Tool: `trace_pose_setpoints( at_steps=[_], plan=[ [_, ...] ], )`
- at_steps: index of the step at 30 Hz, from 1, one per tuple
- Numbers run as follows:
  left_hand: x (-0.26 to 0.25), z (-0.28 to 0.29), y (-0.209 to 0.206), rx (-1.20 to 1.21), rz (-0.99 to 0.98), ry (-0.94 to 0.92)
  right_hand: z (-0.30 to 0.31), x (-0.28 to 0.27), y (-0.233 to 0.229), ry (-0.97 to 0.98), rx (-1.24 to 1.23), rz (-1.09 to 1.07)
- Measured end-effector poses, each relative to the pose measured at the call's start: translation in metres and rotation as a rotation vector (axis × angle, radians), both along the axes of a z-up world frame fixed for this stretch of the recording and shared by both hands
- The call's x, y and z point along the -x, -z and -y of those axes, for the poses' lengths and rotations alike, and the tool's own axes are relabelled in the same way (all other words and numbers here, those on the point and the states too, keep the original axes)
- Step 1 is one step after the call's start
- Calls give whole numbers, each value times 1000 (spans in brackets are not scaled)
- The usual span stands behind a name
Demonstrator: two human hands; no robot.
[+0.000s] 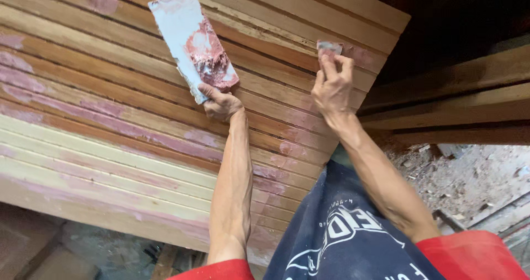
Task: The person uses a putty knife to apply pink filler to the gaps between wooden slats on a large board. They repeatedly scoop filler from a larger trowel held in the left hand and spread it into the seams with the right hand.
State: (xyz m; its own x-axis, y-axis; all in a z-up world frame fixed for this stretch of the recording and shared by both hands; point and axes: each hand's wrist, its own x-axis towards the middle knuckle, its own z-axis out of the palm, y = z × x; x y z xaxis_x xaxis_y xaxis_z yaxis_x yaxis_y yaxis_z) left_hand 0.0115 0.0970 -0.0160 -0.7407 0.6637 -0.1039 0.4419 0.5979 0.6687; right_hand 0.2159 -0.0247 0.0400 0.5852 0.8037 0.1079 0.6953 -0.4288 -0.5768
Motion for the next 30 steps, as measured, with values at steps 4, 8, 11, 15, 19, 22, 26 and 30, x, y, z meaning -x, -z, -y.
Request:
trace_pose_setpoints(
  at_steps=[4,8,11,15,19,22,26,30],
  plan=[
    [1,2,1,-8,43,4,1,9,-4,-4,81,-30],
    [0,2,-1,-75,31,38,-6,-1,-11,39,48,-51],
    [4,5,0,-59,9,33,-2,5,-15,4,109,-103],
    [2,1,4,17,26,-27,-3,6,-15,36,28,-116],
    [6,4,7,-27,-10,35,-18,13,-5,38,-3,-119],
    [5,7,6,-39,25,39,-20,11,-9,30,65,-115],
    [1,2,1,-25,22,27,-36,23,-2,67,110,-221],
    [-1,4,-7,-134,55,91,-37,20,-2,-5,-20,-99]
  ],
)
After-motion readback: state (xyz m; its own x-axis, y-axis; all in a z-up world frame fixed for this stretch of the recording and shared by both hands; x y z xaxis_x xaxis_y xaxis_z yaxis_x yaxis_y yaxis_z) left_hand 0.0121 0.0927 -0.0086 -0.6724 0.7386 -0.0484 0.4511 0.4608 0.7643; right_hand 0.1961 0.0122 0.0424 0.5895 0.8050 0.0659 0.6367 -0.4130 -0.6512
